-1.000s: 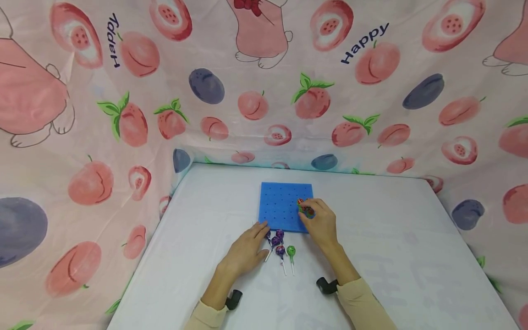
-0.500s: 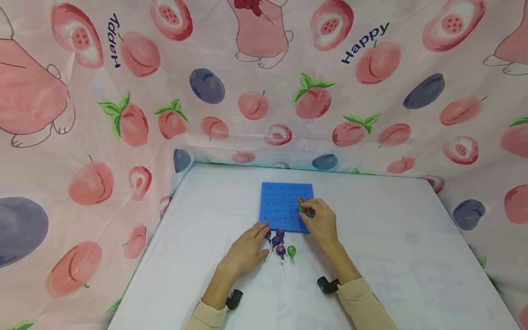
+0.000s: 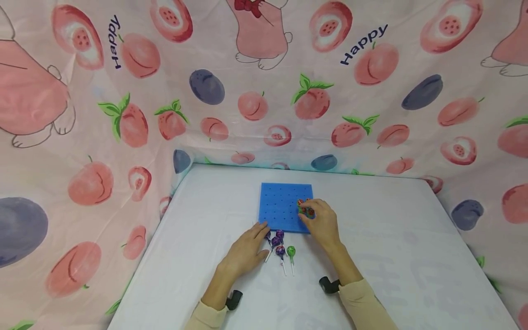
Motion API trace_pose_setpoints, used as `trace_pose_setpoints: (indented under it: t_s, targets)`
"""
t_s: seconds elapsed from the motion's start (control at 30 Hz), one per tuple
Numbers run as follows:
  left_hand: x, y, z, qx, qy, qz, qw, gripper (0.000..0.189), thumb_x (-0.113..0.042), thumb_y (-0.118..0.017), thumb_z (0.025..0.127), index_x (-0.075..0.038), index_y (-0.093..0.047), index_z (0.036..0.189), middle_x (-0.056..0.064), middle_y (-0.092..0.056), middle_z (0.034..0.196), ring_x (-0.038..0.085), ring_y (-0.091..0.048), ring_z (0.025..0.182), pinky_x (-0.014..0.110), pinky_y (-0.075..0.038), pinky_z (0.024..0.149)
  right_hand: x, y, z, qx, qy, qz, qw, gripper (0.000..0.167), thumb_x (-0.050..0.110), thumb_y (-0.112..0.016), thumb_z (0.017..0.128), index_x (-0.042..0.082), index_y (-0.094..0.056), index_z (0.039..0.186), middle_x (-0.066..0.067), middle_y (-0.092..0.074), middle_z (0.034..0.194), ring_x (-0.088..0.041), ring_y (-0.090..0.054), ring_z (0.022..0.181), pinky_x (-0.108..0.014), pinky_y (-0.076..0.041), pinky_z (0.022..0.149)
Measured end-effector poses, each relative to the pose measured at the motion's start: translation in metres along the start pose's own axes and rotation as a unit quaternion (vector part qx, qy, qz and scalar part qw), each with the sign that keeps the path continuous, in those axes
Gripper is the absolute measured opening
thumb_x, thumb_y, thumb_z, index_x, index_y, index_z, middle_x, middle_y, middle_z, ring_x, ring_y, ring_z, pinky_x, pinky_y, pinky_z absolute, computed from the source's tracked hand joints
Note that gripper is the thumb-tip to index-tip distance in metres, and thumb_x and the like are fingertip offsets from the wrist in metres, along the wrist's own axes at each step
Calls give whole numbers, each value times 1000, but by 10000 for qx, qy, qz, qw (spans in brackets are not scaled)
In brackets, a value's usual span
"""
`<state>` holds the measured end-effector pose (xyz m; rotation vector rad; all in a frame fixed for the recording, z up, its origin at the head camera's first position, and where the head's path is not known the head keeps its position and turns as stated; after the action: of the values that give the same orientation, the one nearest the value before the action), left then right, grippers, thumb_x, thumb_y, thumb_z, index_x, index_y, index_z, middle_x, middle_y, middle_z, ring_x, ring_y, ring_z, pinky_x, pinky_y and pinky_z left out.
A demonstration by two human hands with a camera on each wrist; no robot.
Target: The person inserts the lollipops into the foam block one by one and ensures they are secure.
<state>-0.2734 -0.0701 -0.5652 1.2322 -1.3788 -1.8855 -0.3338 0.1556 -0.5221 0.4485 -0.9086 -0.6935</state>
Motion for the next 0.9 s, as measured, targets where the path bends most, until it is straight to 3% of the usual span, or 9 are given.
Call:
trace_pose_setpoints:
  t_s: [0.23,0.37,0.53,0.73,0.9]
  targets:
    - [1,-3,1,-25,-13,-30,10000,67,-27,-71,99,-3,-45,156,14,-38,166,36,-35,152,51,-35,122,16,8,-2,-321,608,147,9975,26,2,-92,77,8,-80,99,-7,-73,108,-26,-69,106,-43,-61,91]
    - [5,-7,2,-37,22,-22,10000,68,-30,-70,100,-6,-43,158,10,-36,167,33,-33,154,49,-34,123,28,8,-5,-149,975,458,9941,25,-2,-90,77,7,-78,98,-5,-74,107,-29,-70,109,-43,-60,95]
    - [8,-10,3,-56,41,8,10000,69,-32,-70,100,-9,-43,159,7,-35,168,31,-33,154,47,-34,124,42,2,-9,538,1151,521,9905,26,0,-90,79,9,-78,100,-1,-73,107,-22,-73,102,-37,-62,90]
    - [4,-5,2,5,36,-52,10000,68,-30,-71,99,-7,-45,157,11,-37,166,35,-35,152,51,-36,122,44,-13,-18,1658,817,434,9818,22,5,-88,83,10,-78,102,1,-74,100,-15,-73,85,-32,-64,76]
    - [0,2,2,111,99,-107,9998,67,-29,-72,100,-5,-45,157,12,-38,166,36,-35,152,51,-35,122,44,-22,-24,2219,543,76,9735,16,12,-88,85,13,-79,97,3,-75,93,-11,-69,80,-24,-61,71]
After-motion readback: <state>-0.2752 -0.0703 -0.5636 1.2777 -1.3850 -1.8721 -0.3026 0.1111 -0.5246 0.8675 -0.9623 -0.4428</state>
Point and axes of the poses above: each hand's wrist, its own z-axis towards the middle knuckle, its own y-axis out of the back of the hand, x = y × z, the point moved 7 cm from there along z, towards the middle knuckle
